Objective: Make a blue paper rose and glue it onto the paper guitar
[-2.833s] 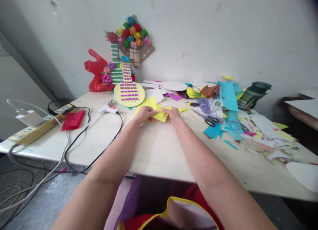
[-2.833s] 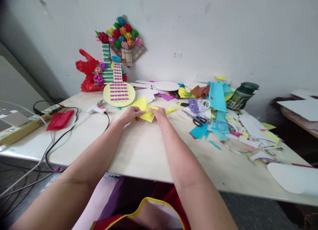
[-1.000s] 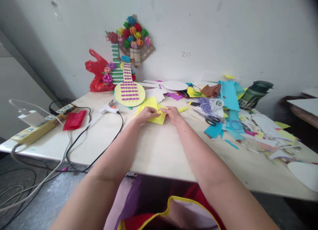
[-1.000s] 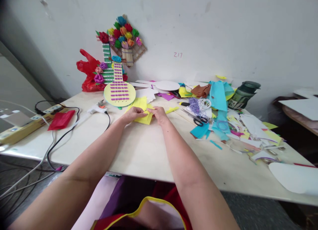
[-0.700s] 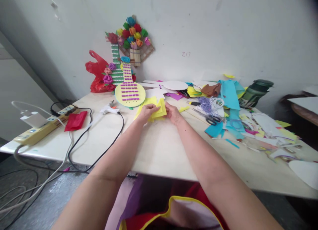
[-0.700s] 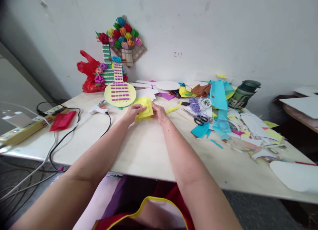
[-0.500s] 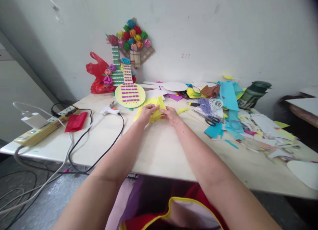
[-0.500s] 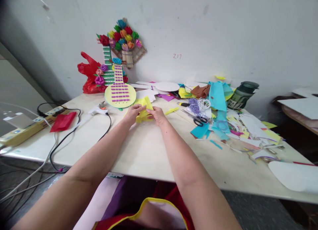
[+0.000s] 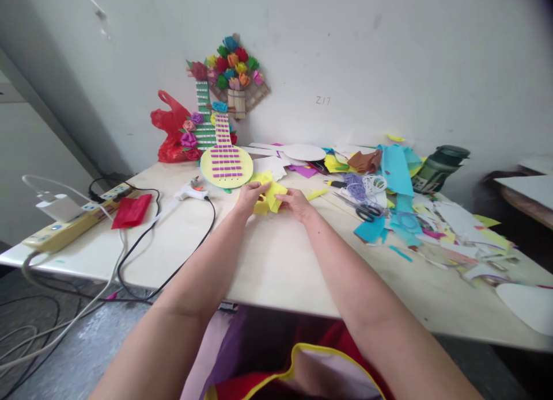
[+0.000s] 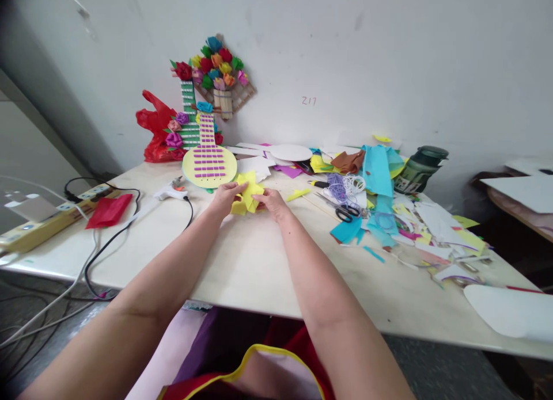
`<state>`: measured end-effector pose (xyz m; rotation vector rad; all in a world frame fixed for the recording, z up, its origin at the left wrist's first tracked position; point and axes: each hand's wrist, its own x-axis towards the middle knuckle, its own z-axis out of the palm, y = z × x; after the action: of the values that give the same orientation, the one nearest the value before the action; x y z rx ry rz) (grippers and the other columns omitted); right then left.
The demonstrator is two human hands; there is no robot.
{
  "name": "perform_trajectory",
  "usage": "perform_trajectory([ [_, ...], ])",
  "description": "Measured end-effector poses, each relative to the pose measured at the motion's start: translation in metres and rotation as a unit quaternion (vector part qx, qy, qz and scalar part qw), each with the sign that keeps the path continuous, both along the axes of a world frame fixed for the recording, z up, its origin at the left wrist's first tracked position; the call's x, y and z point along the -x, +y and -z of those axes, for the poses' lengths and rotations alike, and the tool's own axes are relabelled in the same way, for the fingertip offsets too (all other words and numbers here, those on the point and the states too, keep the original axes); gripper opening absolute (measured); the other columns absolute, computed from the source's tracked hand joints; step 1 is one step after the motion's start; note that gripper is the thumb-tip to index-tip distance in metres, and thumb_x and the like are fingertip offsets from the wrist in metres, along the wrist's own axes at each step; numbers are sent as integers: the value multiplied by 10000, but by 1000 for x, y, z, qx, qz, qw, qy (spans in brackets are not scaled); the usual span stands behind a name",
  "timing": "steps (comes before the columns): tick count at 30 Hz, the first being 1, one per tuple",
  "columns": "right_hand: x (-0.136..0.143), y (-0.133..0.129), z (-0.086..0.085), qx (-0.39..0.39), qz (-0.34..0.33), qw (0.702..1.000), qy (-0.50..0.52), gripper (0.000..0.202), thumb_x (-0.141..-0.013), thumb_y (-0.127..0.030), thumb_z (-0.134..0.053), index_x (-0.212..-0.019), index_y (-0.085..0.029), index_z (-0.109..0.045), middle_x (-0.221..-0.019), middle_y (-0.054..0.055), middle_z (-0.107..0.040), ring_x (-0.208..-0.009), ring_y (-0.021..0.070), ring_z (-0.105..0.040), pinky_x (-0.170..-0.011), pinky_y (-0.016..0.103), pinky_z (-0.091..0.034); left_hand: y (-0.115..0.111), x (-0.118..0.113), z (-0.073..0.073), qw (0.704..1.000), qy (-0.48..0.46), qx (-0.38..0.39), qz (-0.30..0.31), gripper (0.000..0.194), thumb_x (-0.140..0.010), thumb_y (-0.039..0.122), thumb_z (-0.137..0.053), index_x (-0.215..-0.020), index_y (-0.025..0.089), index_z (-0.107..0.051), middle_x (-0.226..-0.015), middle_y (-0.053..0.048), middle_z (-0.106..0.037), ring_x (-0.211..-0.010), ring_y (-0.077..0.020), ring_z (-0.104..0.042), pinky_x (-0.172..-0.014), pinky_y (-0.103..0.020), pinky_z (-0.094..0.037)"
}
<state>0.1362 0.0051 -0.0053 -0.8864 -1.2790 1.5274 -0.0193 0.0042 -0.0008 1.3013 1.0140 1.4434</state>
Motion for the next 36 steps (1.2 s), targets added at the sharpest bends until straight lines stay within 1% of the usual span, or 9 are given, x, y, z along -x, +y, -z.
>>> perform_trajectory([
  [5, 1, -1, -1, 23, 11, 1000, -2, 265, -618, -316, -695, -801, -152, -596, -586, 21, -655, -513, 150, -610, -510, 264, -500, 1, -4, 2, 995, -97, 26, 7, 336, -549, 380, -744, -593, 126, -529, -595, 14, -538, -550, -73, -509, -560, -218, -436],
  [7, 3, -2, 0, 16, 9, 1000, -11, 265, -632, -316, -697, -821, -150, -611, -607, 34, -666, -528, 153, -620, -507, 256, -496, 1, -6, 4, 994, -110, 23, 16, 337, -543, 374, -750, -624, 122, -543, -613, 13, -556, -559, -72, -524, -602, -231, -461],
  [9, 5, -3, 0, 5, 35, 999, -12, 197, -655, -286, -683, -775, -143, -622, -593, 34, -664, -502, 134, -605, -494, 237, -484, 2, -7, 6, 993, -109, 19, 27, 344, -539, 373, -755, -638, 117, -548, -615, 12, -563, -556, -71, -531, -626, -243, -474],
  [13, 3, -1, 2, -9, 82, 997, -11, 111, -669, -228, -667, -670, -139, -602, -542, 22, -648, -438, 103, -564, -468, 215, -464, 0, -4, 6, 994, -87, 30, 60, 356, -533, 362, -765, -696, 102, -584, -659, -11, -594, -568, -79, -555, -632, -252, -485],
  [16, -2, 0, 1, -4, 62, 997, -35, 107, -655, -212, -680, -672, -137, -605, -537, 25, -650, -432, 107, -567, -462, 213, -462, -2, 4, 2, 994, -55, 44, 88, 368, -531, 358, -769, -739, 102, -605, -693, -24, -611, -592, -92, -572, -617, -248, -492],
  [19, -5, -1, 0, 3, 31, 997, -71, 110, -644, -206, -689, -675, -134, -612, -526, 29, -649, -416, 114, -562, -438, 212, -450, -3, 12, -1, 994, -15, 58, 88, 361, -524, 359, -775, -719, 106, -607, -676, -16, -603, -598, -96, -579, -599, -237, -494],
  [24, -8, -2, 0, 2, 3, 997, -82, 155, -618, -244, -716, -688, -140, -625, -538, 23, -651, -431, 127, -572, -432, 221, -451, -1, 19, 1, 990, 70, 75, 102, 347, -515, 359, -784, -660, 105, -599, -586, 0, -576, -519, -104, -577, -573, -246, -490],
  [31, -10, 3, 2, -6, 33, 998, -58, 103, -593, -206, -701, -655, -153, -639, -521, -1, -633, -465, 126, -572, -443, 219, -447, 0, 18, 3, 988, 61, 72, 123, 334, -528, 358, -779, -666, 110, -604, -609, -13, -595, -559, -123, -601, -602, -257, -506],
  [36, -10, 5, 4, -26, 13, 998, -54, 132, -566, -236, -715, -648, -154, -651, -515, -11, -624, -456, 122, -555, -449, 226, -442, -3, 18, 1, 983, 63, 79, 154, 343, -523, 338, -785, -721, 107, -627, -660, -29, -618, -554, -118, -595, -589, -253, -501],
])
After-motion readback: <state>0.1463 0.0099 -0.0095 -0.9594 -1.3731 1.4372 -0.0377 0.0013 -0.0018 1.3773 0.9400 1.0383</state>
